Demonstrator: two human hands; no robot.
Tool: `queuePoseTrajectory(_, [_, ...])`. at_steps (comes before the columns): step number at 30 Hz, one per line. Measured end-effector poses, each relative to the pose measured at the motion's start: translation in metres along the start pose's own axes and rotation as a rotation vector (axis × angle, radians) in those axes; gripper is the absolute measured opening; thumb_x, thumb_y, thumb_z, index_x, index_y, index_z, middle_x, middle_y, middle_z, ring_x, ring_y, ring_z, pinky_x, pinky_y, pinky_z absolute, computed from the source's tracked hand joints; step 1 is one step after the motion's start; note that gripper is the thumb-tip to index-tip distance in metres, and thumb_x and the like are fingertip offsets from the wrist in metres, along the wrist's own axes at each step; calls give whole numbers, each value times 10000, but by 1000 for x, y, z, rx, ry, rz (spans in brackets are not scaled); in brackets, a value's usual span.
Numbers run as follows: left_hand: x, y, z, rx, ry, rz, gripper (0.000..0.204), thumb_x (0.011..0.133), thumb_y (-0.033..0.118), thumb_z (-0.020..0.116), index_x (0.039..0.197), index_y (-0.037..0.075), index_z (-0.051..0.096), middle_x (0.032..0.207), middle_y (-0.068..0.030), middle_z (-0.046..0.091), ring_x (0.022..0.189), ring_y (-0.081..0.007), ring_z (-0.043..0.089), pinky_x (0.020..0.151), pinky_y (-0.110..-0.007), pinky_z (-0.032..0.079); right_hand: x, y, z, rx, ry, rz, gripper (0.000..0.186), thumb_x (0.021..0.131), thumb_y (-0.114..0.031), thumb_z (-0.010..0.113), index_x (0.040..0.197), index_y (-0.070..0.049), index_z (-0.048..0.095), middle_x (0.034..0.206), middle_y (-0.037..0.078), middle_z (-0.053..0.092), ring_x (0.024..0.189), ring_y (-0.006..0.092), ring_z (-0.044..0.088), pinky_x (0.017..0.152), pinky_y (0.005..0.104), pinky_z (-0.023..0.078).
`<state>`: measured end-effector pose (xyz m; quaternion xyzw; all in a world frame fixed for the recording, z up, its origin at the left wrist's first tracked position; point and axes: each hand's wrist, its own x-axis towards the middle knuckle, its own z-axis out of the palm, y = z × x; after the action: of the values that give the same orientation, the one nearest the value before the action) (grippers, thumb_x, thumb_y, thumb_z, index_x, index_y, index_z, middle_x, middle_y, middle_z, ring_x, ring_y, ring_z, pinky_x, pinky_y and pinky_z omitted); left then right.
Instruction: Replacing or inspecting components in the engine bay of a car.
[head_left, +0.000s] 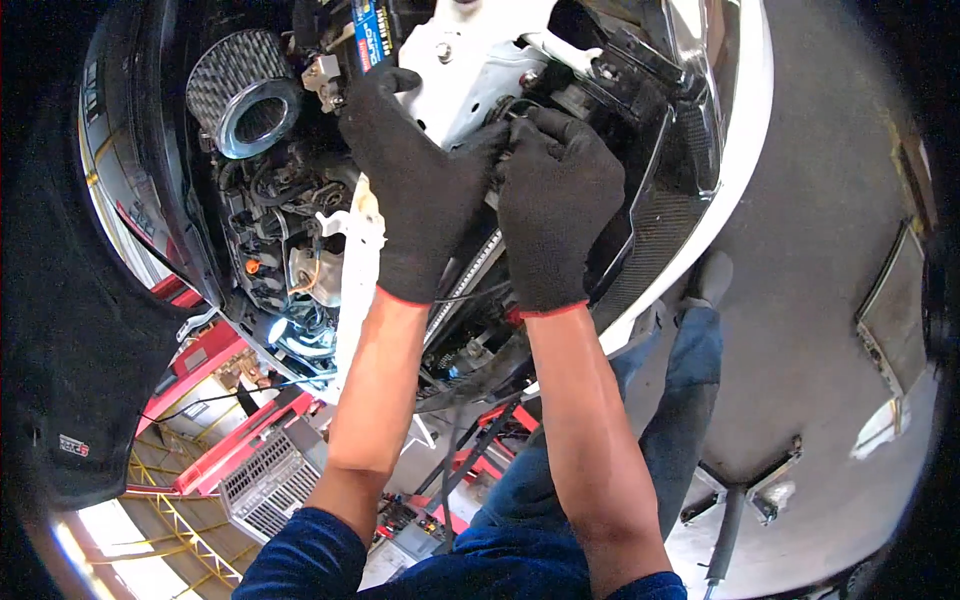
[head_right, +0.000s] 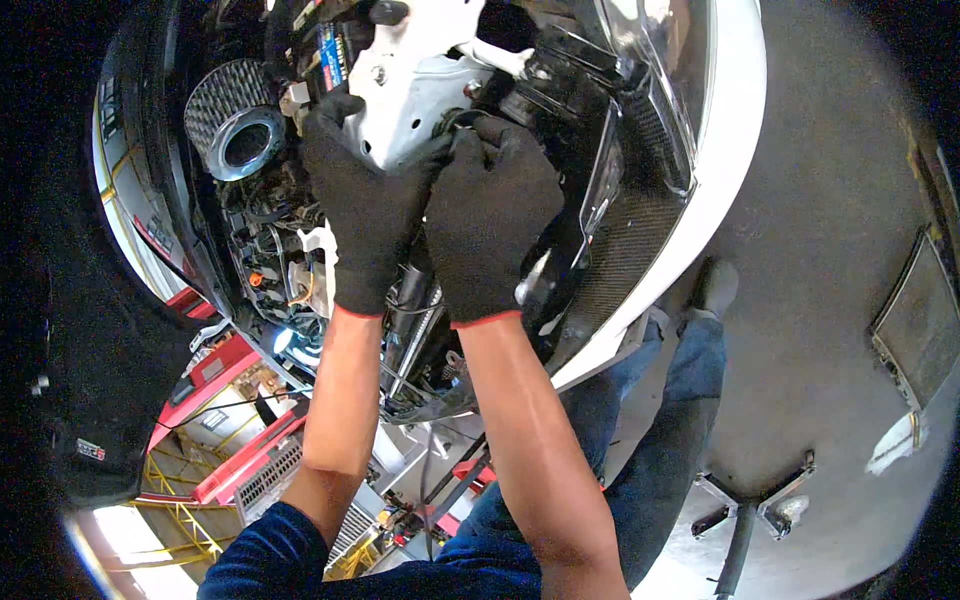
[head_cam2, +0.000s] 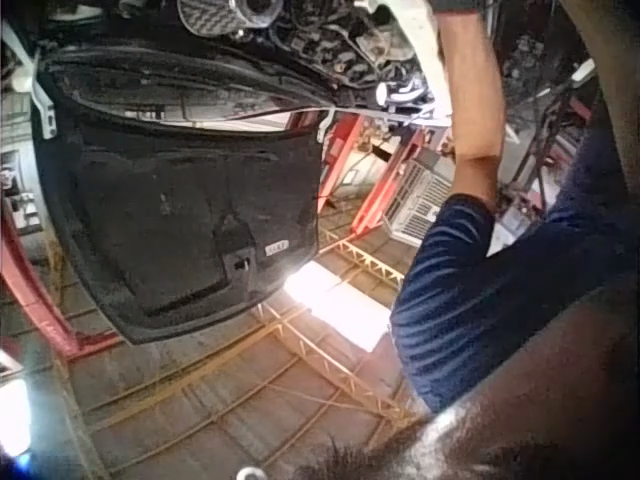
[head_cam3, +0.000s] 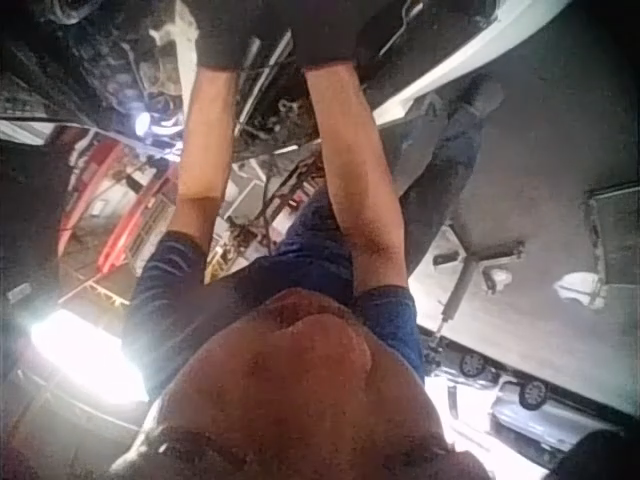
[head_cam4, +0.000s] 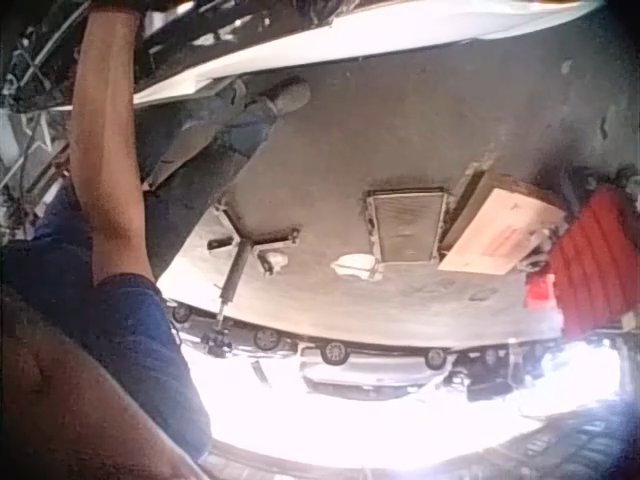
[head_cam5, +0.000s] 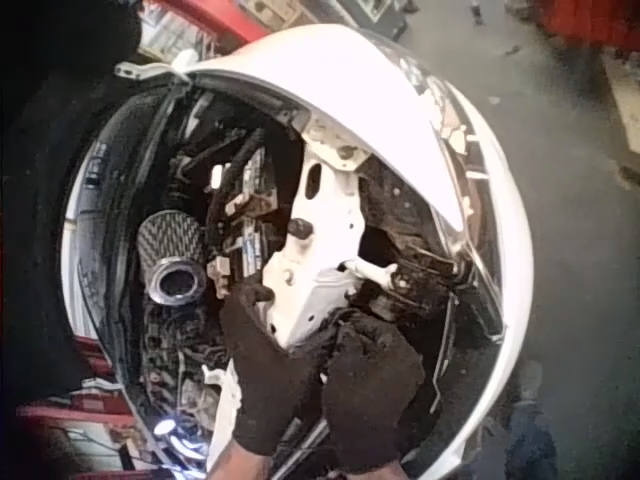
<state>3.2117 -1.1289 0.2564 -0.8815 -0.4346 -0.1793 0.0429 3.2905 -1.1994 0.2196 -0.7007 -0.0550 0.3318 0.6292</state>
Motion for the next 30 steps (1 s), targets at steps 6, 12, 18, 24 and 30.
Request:
queuePoseTrajectory(6, [1,-5,0,-103,3,9,865,626,327,930,1281,15,459,1110,-147,512,1047,-333,479,913,-470,374,7,-3,-4,-49,-172,88,166,889,-124,653,959,4,731,891,196,725,822,342,720,792,413,545])
queuePoseTrajectory(12, [4,-3,-3,-51,24,51,822,599,389,965,1180,11,522,1119,-166,540,1044,-343,543,919,-443,445,-26,-23,-80,-433,-182,-282,108,941,-98,681,990,-6,714,761,86,699,678,115,661,627,297,532])
queuePoseTrajectory(18, [5,-5,-1,-26,34,84,824,594,384,972,1178,11,526,1103,-156,552,1015,-330,560,908,-426,461,-77,8,-181,-65,-559,469,115,925,-26,693,1040,-32,688,895,78,717,798,144,682,716,302,540])
queuePoseTrajectory(24, [6,-4,-3,-37,-6,52,801,598,385,974,1129,-5,519,1078,-150,543,1016,-320,549,907,-429,453,-78,8,-210,87,-594,590,178,973,38,556,1016,-24,718,901,53,706,777,118,621,701,269,511])
queuePoseTrajectory(30, [2,-3,-4,-29,-50,78,800,616,308,946,1212,32,488,1133,-159,493,1079,-350,481,953,-463,393,-69,4,-199,84,-735,306,345,944,41,491,1204,-52,697,961,66,709,756,141,601,714,280,499])
